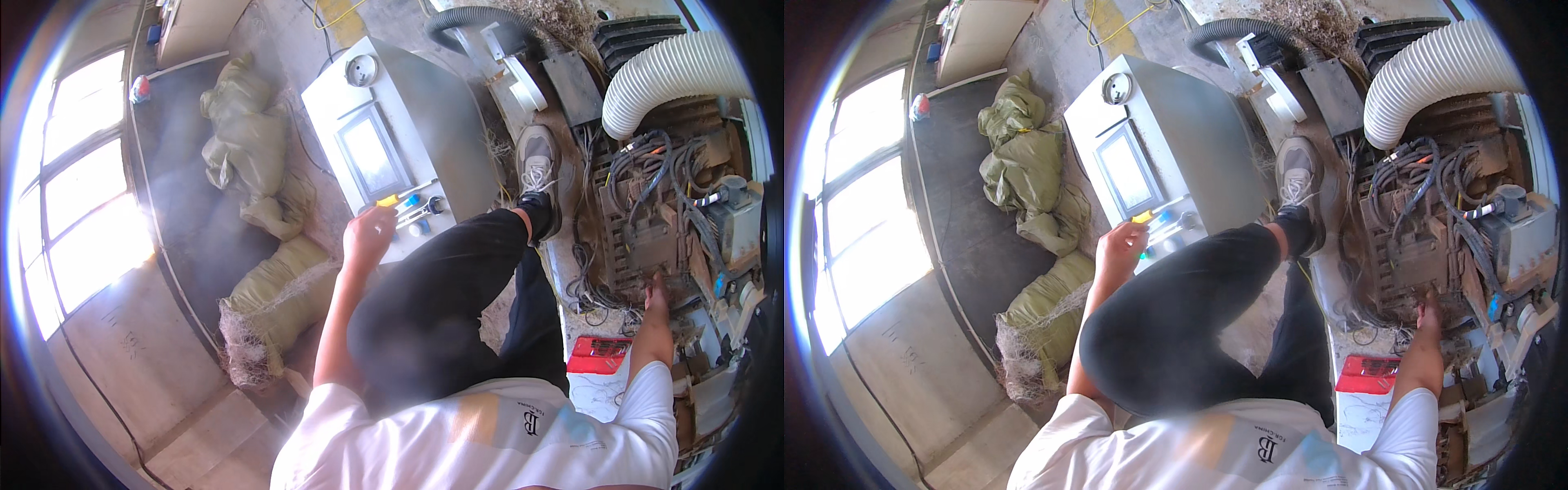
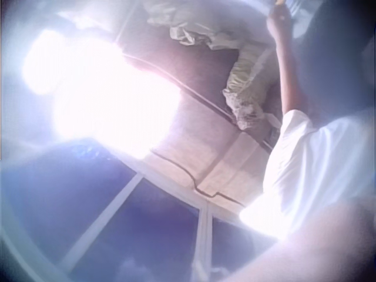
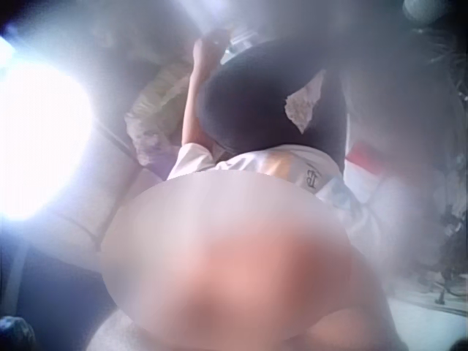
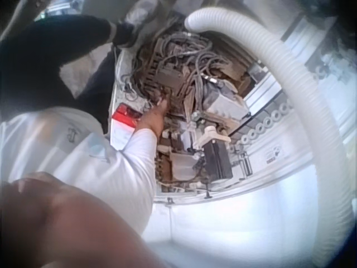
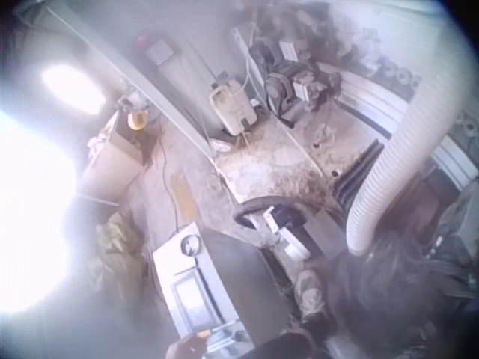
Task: The person handles a small black component, uses a wrench to adjust a motor assembly on a woodworking machine, and secures a white plastic cover back into place.
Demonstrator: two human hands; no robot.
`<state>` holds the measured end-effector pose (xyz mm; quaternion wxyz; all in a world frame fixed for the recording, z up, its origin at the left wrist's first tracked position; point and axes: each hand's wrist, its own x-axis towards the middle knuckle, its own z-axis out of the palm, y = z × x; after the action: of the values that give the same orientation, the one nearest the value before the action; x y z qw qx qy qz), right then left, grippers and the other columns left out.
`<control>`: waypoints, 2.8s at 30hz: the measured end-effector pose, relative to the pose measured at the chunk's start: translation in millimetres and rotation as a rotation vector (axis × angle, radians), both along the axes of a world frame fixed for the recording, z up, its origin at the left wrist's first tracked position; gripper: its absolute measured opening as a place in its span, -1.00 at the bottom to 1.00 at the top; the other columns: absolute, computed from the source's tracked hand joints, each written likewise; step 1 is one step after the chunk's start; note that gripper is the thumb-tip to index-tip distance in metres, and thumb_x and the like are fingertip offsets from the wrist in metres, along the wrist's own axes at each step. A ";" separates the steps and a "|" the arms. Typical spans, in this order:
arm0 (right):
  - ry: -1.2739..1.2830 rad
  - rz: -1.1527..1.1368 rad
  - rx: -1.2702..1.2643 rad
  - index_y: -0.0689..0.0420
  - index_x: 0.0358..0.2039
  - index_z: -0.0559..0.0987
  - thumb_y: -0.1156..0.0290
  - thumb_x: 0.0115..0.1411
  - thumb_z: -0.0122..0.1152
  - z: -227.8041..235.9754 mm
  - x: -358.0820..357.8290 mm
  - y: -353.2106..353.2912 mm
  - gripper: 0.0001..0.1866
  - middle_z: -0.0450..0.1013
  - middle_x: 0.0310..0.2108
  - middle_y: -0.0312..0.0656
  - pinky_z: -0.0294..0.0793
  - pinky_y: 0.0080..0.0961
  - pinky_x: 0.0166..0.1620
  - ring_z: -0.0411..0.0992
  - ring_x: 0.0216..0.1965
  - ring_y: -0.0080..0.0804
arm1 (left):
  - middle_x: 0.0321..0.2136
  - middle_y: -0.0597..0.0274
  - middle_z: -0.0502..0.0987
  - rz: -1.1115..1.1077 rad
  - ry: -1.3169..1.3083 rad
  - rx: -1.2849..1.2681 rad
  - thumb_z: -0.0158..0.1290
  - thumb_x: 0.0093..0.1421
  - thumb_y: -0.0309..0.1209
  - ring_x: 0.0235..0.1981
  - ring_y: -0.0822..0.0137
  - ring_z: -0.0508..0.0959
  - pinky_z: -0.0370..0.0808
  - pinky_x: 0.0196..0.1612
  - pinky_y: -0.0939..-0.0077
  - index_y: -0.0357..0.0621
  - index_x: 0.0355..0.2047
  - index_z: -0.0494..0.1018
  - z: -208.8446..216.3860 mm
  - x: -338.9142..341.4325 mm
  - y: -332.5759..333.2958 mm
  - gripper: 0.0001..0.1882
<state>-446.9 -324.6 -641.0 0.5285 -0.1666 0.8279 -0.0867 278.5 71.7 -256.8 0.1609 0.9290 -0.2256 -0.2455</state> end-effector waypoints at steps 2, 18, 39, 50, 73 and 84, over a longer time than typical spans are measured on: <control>0.050 -0.092 -0.045 -0.08 -0.26 0.57 -0.05 0.28 0.25 15.4 21.6 18.9 -0.69 0.34 -0.61 -0.44 0.08 -0.60 -0.68 0.17 -0.71 -0.63 | -0.31 0.20 0.66 -0.163 -0.075 0.151 0.14 0.20 -0.33 -0.29 0.13 0.66 0.57 -0.19 0.25 0.02 -0.30 0.67 8.9 -8.9 -30.2 -0.86; -0.096 -0.261 -0.434 -0.11 -0.36 0.50 -0.07 0.24 0.26 152.6 61.4 29.4 -0.68 0.37 -0.50 -0.48 0.15 -0.62 -0.62 0.20 -0.66 -0.59 | -0.36 0.13 0.66 -0.525 -0.178 0.529 0.07 0.18 -0.20 -0.36 0.08 0.69 0.60 -0.34 0.15 -0.04 -0.31 0.57 -27.8 -17.1 -48.8 -0.78; -0.380 -0.099 -0.705 0.18 -0.20 0.55 0.43 0.22 0.01 326.9 134.4 -25.2 -0.79 0.49 -0.51 -0.26 0.36 -0.62 -0.51 0.37 -0.59 -0.60 | -0.47 -0.03 0.52 -0.771 0.230 -0.242 -0.08 0.41 -0.32 -0.41 0.12 0.55 0.43 -0.27 0.25 -0.26 -0.20 0.45 111.4 -110.4 -398.4 -0.77; 0.026 0.150 -0.637 0.18 -0.30 0.55 0.11 0.40 0.12 343.2 137.0 -29.7 -0.64 0.50 -0.53 -0.19 0.40 -0.38 -0.30 0.46 -0.46 -0.40 | -0.18 0.26 0.63 -1.458 -0.631 -0.371 -0.04 0.35 -0.36 -0.09 0.09 0.58 0.37 0.12 0.04 0.08 -0.04 0.57 121.5 -232.2 -615.5 -0.75; -0.116 0.403 -0.923 0.17 0.06 0.61 0.27 0.36 0.19 322.5 139.4 -141.8 -0.66 0.61 -0.26 0.00 0.49 -0.35 -0.08 0.54 -0.26 -0.28 | -0.25 0.20 0.60 -1.514 0.034 -0.569 0.12 0.32 -0.37 -0.13 0.04 0.51 0.45 -0.03 0.25 0.01 -0.11 0.63 0.3 -243.4 -701.8 -0.82; 0.074 0.666 -0.775 0.20 0.00 0.63 0.35 0.28 0.26 349.2 129.6 -175.7 -0.69 0.64 -0.30 -0.08 0.52 -0.42 -0.15 0.51 -0.32 -0.44 | -0.44 0.48 0.52 -1.616 -0.783 -0.781 0.18 0.12 -0.36 -0.20 0.32 0.53 0.40 -0.22 0.24 0.25 -0.31 0.65 73.0 -275.3 -690.0 -0.85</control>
<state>-317.3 -500.2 -291.9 0.3971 -0.6080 0.6551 -0.2085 3.2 -618.3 -183.8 0.1544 0.3918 -0.8968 0.1361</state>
